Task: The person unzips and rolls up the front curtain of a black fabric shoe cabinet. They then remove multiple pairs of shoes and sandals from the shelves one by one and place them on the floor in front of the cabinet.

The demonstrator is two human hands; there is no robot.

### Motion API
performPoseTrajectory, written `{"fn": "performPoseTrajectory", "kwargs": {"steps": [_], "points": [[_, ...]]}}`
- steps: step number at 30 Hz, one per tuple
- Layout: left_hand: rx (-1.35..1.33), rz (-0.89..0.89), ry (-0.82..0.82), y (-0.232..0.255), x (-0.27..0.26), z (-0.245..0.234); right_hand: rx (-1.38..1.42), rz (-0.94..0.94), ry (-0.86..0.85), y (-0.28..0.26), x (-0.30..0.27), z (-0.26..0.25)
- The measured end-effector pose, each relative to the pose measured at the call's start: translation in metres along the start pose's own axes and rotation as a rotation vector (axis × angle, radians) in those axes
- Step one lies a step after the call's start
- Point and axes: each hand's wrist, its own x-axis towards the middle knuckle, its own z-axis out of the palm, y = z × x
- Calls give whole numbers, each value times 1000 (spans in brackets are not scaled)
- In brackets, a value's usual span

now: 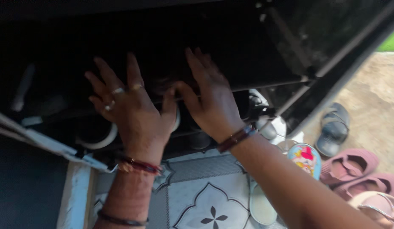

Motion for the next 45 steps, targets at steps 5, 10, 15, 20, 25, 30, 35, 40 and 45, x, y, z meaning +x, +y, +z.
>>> {"fn": "performPoseTrajectory", "kwargs": {"steps": [5,10,15,20,25,30,35,40,45], "points": [[-3,-79,-115,-27,10,-4,-333,160,-202,-24,31,24],[-49,-18,-148,-41,14,-7,-245,241,-210,-19,26,27],[-143,-43,-164,-45,25,-8,18,234,97,23,24,43],[-132,-88,-130,-39,30,-8,-28,356,254,64,37,58],[-215,-333,-187,-41,43,0,199,606,32,89,60,37],[43,-299,95,-64,57,-4,81,908,-192,92,67,27],[161,-518,-316,-85,71,-10,11,729,-92,129,59,44],[178,-421,-210,-81,63,-7,-341,553,-255,195,72,50],[-51,-222,-243,-35,66,-6,-246,545,-225,191,61,44]]}}
